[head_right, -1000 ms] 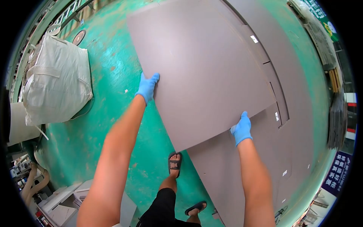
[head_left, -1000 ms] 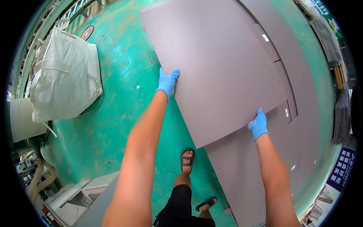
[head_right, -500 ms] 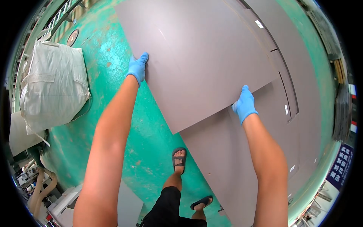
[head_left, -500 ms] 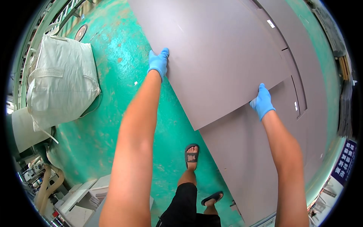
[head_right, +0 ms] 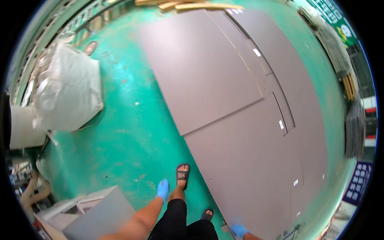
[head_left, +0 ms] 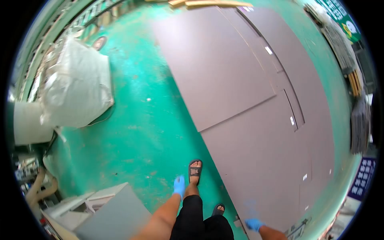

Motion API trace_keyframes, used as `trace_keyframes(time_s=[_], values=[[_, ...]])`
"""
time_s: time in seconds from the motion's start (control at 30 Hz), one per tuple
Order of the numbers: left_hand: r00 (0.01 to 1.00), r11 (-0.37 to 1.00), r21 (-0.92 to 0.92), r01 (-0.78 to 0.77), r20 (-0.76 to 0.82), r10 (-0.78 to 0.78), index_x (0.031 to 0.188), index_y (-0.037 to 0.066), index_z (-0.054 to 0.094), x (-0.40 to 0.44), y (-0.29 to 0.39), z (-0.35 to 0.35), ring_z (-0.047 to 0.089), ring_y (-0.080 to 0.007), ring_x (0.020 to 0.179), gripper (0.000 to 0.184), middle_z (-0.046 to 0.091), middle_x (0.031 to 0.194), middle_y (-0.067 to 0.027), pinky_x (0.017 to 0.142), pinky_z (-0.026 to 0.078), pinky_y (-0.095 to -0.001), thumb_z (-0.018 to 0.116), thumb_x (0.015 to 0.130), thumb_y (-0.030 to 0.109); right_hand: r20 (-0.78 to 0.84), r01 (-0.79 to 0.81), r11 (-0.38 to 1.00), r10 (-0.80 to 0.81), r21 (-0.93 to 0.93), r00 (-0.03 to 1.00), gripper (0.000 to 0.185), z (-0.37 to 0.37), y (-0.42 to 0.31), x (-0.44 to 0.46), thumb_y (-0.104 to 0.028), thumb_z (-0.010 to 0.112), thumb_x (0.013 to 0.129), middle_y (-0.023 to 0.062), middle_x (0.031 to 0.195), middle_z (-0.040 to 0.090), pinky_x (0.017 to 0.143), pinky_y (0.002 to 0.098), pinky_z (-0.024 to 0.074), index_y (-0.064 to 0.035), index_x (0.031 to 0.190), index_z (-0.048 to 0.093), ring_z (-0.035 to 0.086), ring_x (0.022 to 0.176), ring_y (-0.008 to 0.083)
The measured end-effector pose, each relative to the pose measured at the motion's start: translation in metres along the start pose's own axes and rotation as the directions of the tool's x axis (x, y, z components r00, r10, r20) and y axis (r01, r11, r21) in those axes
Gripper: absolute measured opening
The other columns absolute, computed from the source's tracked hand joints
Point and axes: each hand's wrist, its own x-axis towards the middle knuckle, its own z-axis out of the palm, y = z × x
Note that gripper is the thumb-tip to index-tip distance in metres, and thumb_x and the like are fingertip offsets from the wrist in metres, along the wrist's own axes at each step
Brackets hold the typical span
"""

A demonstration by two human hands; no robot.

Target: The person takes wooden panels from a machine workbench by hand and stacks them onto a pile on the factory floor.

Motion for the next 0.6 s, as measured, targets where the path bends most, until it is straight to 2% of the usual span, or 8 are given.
trace_keyframes(time_s=[0.07,0.17,0.27,0.4,0.43,0.5,0.53,0.6], values=[[0.982,0.98,0.12,0.161,-0.116,-0.147,0.116,-0.002,0.062,-0.081,-0.036,-0.047,0.061,-0.0273,0.106,0.051,0.066,0.114,-0.0199,0.094,0.045,-0.0392,0.054,0.09,0.042,0.046,-0.173,0.97,0.168,0.173,0.985,0.036,-0.012,0.125,0.014,-0.048,0.06,0.09,0.0038,0.058,0.05,0.043,0.0421,0.0379,-0.0158,0.075,0.06,0.044,0.048,0.0218],[0.913,0.979,0.0,0.204,-0.362,-0.19,0.114,-0.001,0.064,-0.212,-0.086,-0.093,0.061,-0.031,0.11,0.05,0.065,0.116,-0.0213,0.096,0.045,-0.04,0.055,0.089,0.042,0.021,-0.187,0.982,0.187,-0.019,0.982,0.033,-0.074,0.091,0.014,-0.045,0.06,0.092,0.004,0.062,0.052,0.046,0.0402,0.0391,-0.0153,0.078,0.06,0.046,0.051,0.02],[0.905,0.947,-0.267,0.178,-0.333,-0.264,0.118,0.001,0.063,-0.296,-0.13,-0.125,0.059,-0.0355,0.114,0.052,0.063,0.121,-0.0225,0.099,0.043,-0.0428,0.055,0.088,0.042,0.04,-0.008,0.952,0.021,-0.306,0.999,0.03,-0.077,0.014,0.012,-0.042,0.059,0.093,0.0041,0.066,0.054,0.048,0.0384,0.0404,-0.0148,0.082,0.061,0.048,0.055,0.0182],[0.997,0.998,0.053,0.044,-0.061,-0.041,0.126,0.003,0.059,-0.344,-0.248,-0.159,0.056,-0.0379,0.118,0.056,0.06,0.127,-0.024,0.1,0.042,-0.0474,0.048,0.092,0.046,0.158,0.41,0.796,-0.381,-0.444,0.911,0.026,-0.016,-0.053,-0.027,-0.038,0.057,0.094,0.0043,0.072,0.056,0.052,0.036,0.042,-0.0141,0.086,0.062,0.05,0.06,0.0158],[0.99,0.991,-0.009,0.131,-0.046,-0.131,0.13,0.003,0.056,-0.364,-0.287,-0.165,0.057,-0.0369,0.117,0.057,0.061,0.127,-0.0223,0.1,0.042,-0.0479,0.047,0.093,0.046,0.18,0.556,0.72,-0.534,-0.415,0.826,0.025,0.004,-0.068,-0.045,-0.037,0.057,0.095,0.0044,0.073,0.057,0.053,0.0354,0.0424,-0.0139,0.087,0.062,0.051,0.062,0.0152],[0.97,0.946,-0.285,0.157,-0.134,-0.201,0.132,0.006,0.056,-0.432,-0.355,-0.182,0.06,-0.0305,0.104,0.055,0.064,0.121,-0.0175,0.09,0.046,-0.0461,0.046,0.094,0.044,0.132,0.856,0.445,-0.862,-0.262,0.489,0.032,0.097,-0.092,-0.146,-0.036,0.054,0.098,0.0082,0.093,0.063,0.069,0.0364,0.0485,-0.0063,0.107,0.064,0.057,0.08,0.0195],[0.925,0.875,-0.386,0.293,-0.115,-0.361,0.113,0.009,0.064,-0.445,-0.399,-0.189,0.055,-0.0215,0.078,0.048,0.062,0.093,-0.0087,0.063,0.045,-0.0395,0.049,0.09,0.049,0.201,0.915,0.22,-0.933,-0.338,0.298,0.036,0.153,-0.094,-0.201,-0.035,0.054,0.098,0.0098,0.101,0.063,0.075,0.0372,0.0486,-0.0036,0.114,0.061,0.057,0.087,0.0217],[0.866,0.815,-0.526,0.241,-0.263,-0.425,0.111,0.009,0.065,-0.475,-0.471,-0.204,0.056,-0.0219,0.076,0.048,0.063,0.093,-0.0098,0.064,0.046,-0.0386,0.051,0.089,0.05,0.311,0.849,-0.264,-0.942,-0.458,-0.126,0.045,0.266,-0.099,-0.312,-0.033,0.054,0.099,0.0129,0.117,0.062,0.087,0.0387,0.0489,0.0018,0.127,0.055,0.057,0.1,0.0262]])
